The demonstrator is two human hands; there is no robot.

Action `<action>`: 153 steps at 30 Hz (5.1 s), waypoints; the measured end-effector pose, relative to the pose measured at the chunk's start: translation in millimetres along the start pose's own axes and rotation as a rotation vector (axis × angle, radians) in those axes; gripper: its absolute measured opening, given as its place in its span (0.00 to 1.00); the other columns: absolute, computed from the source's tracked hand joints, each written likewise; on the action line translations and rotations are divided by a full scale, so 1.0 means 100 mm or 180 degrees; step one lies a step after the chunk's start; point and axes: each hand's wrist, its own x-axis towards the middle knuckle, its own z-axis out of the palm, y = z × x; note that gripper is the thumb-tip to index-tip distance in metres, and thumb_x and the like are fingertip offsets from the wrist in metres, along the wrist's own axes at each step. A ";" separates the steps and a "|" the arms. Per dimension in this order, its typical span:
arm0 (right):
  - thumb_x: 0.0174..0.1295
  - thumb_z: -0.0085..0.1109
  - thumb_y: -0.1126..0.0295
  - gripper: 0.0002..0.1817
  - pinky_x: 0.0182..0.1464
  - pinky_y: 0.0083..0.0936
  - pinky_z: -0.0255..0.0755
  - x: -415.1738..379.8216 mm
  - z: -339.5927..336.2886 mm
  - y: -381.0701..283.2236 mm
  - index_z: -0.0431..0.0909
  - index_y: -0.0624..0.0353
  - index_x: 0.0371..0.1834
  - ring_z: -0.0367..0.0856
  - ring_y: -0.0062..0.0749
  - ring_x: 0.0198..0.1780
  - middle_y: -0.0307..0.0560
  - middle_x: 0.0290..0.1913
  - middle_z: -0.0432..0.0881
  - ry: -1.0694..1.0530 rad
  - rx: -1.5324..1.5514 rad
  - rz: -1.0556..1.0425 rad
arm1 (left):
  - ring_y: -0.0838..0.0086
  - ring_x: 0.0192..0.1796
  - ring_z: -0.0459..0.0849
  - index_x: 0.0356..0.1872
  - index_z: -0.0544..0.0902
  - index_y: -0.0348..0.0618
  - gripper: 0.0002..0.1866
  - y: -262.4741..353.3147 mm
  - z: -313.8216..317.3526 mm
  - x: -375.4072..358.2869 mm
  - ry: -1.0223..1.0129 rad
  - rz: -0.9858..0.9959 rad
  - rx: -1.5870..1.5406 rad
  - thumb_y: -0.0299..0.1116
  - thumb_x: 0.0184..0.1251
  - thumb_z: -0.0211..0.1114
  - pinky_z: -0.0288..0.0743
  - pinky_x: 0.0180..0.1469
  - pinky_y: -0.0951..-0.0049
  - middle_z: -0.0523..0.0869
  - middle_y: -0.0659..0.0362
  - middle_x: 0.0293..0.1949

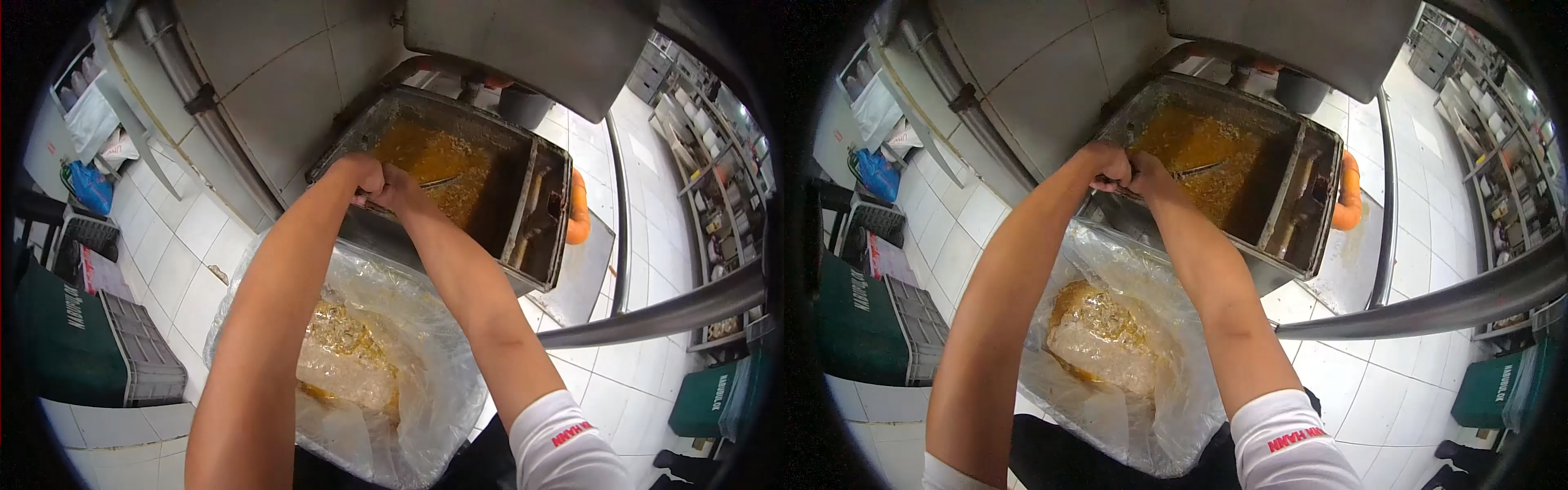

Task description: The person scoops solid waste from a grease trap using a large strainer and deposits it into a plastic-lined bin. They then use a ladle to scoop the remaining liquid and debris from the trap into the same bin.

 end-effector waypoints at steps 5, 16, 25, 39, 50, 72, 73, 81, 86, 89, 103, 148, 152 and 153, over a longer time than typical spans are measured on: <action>0.51 0.53 0.67 0.14 0.38 0.33 0.72 0.00 -0.13 0.19 0.73 0.64 0.38 0.77 0.43 0.38 0.56 0.35 0.77 0.0649 0.1704 0.1184 | 0.68 0.32 0.80 0.29 0.79 0.40 0.09 0.06 0.08 -0.10 0.0565 0.0376 0.1657 0.32 0.46 0.62 0.75 0.34 0.69 0.81 0.52 0.30; 0.55 0.45 0.76 0.07 0.35 0.36 0.71 -0.10 0.04 -0.18 0.70 0.70 0.33 0.74 0.44 0.33 0.57 0.33 0.73 0.0695 0.1360 0.0396 | 0.61 0.49 0.80 0.43 0.80 0.40 0.14 0.28 0.28 -0.18 0.1401 -0.0123 0.1383 0.30 0.53 0.60 0.75 0.46 0.66 0.80 0.51 0.47; 0.55 0.46 0.75 0.05 0.30 0.31 0.70 -0.17 0.11 -0.77 0.69 0.65 0.24 0.73 0.39 0.27 0.51 0.25 0.73 0.0808 0.1391 -0.0041 | 0.65 0.47 0.81 0.45 0.80 0.45 0.19 0.05 0.50 0.03 0.1618 -0.0139 0.1701 0.45 0.56 0.60 0.77 0.39 0.62 0.81 0.57 0.46; 0.58 0.47 0.75 0.07 0.28 0.30 0.69 -0.11 0.29 -1.23 0.68 0.61 0.22 0.71 0.34 0.23 0.43 0.21 0.71 0.1141 0.4475 0.2272 | 0.63 0.39 0.84 0.33 0.82 0.39 0.08 -0.19 0.54 -0.60 0.2569 0.0200 0.1499 0.27 0.55 0.55 0.78 0.39 0.69 0.84 0.51 0.36; 0.64 0.42 0.69 0.07 0.38 0.38 0.74 -0.33 0.64 -1.64 0.69 0.60 0.38 0.78 0.38 0.33 0.47 0.28 0.77 0.0628 0.4053 0.2384 | 0.58 0.38 0.83 0.30 0.81 0.39 0.07 -0.51 0.55 -0.99 0.2763 -0.0018 0.0986 0.27 0.54 0.55 0.76 0.40 0.65 0.83 0.48 0.33; 0.57 0.56 0.63 0.10 0.41 0.33 0.75 -0.68 0.99 -1.73 0.70 0.54 0.24 0.74 0.28 0.29 0.37 0.21 0.70 0.1296 0.4379 0.2553 | 0.52 0.37 0.81 0.41 0.74 0.40 0.18 -0.93 1.13 -0.78 0.2587 -0.0256 -0.0012 0.32 0.47 0.65 0.73 0.40 0.56 0.82 0.46 0.30; 0.57 0.57 0.63 0.11 0.35 0.31 0.73 -0.65 0.99 -1.70 0.68 0.53 0.23 0.73 0.27 0.28 0.36 0.20 0.69 0.1495 0.4406 0.2494 | 0.52 0.37 0.81 0.41 0.74 0.40 0.18 -0.93 1.16 -0.77 0.2591 -0.0250 -0.0024 0.32 0.47 0.65 0.73 0.40 0.56 0.82 0.46 0.30; 0.56 0.55 0.69 0.09 0.20 0.30 0.66 -0.73 1.06 -1.76 0.69 0.55 0.21 0.64 0.25 0.16 0.36 0.15 0.65 0.1929 0.3484 0.2843 | 0.52 0.35 0.80 0.36 0.72 0.40 0.15 -0.89 1.39 -0.81 0.2781 -0.0151 -0.0274 0.31 0.47 0.65 0.72 0.37 0.56 0.82 0.48 0.28; 0.55 0.55 0.72 0.07 0.17 0.29 0.66 -0.82 1.10 -1.68 0.70 0.57 0.21 0.63 0.25 0.14 0.37 0.14 0.65 0.2020 0.3062 0.2622 | 0.51 0.33 0.80 0.37 0.73 0.40 0.16 -0.93 1.53 -0.78 0.2845 0.0008 -0.0548 0.31 0.47 0.66 0.72 0.36 0.55 0.81 0.48 0.25; 0.55 0.54 0.74 0.07 0.16 0.28 0.65 -0.89 1.11 -1.72 0.71 0.59 0.21 0.63 0.25 0.13 0.38 0.13 0.65 0.2211 0.2884 0.2586 | 0.51 0.31 0.80 0.37 0.73 0.40 0.16 -0.93 1.61 -0.80 0.2872 0.0075 -0.0634 0.31 0.46 0.66 0.71 0.34 0.55 0.81 0.48 0.23; 0.55 0.58 0.69 0.10 0.18 0.26 0.67 -1.04 0.91 -1.79 0.68 0.57 0.20 0.68 0.27 0.15 0.41 0.17 0.69 0.2015 0.3623 0.2641 | 0.50 0.33 0.80 0.39 0.74 0.41 0.17 -0.90 1.63 -0.88 0.2854 0.0174 -0.0613 0.29 0.45 0.65 0.72 0.36 0.55 0.81 0.46 0.26; 0.60 0.47 0.69 0.10 0.18 0.22 0.61 -1.71 0.99 -2.40 0.60 0.49 0.22 0.56 0.16 0.12 0.29 0.13 0.57 0.1232 0.3160 0.2341 | 0.54 0.30 0.82 0.30 0.79 0.41 0.12 -0.93 2.16 -1.96 0.2677 -0.0155 -0.1485 0.36 0.46 0.66 0.75 0.34 0.58 0.82 0.47 0.24; 0.60 0.46 0.68 0.08 0.18 0.20 0.61 -1.81 1.09 -2.60 0.61 0.49 0.25 0.57 0.14 0.12 0.28 0.13 0.58 0.1235 0.3373 0.2320 | 0.55 0.30 0.82 0.31 0.77 0.41 0.13 -1.00 2.11 -2.24 0.2653 -0.0001 -0.1473 0.37 0.46 0.67 0.75 0.34 0.59 0.82 0.48 0.24; 0.60 0.46 0.68 0.08 0.18 0.20 0.61 -1.88 1.10 -2.62 0.61 0.49 0.25 0.57 0.14 0.12 0.28 0.13 0.58 0.1274 0.3343 0.2328 | 0.56 0.30 0.82 0.31 0.77 0.41 0.14 -0.99 2.13 -2.31 0.2626 0.0015 -0.1454 0.37 0.46 0.68 0.75 0.34 0.59 0.82 0.49 0.25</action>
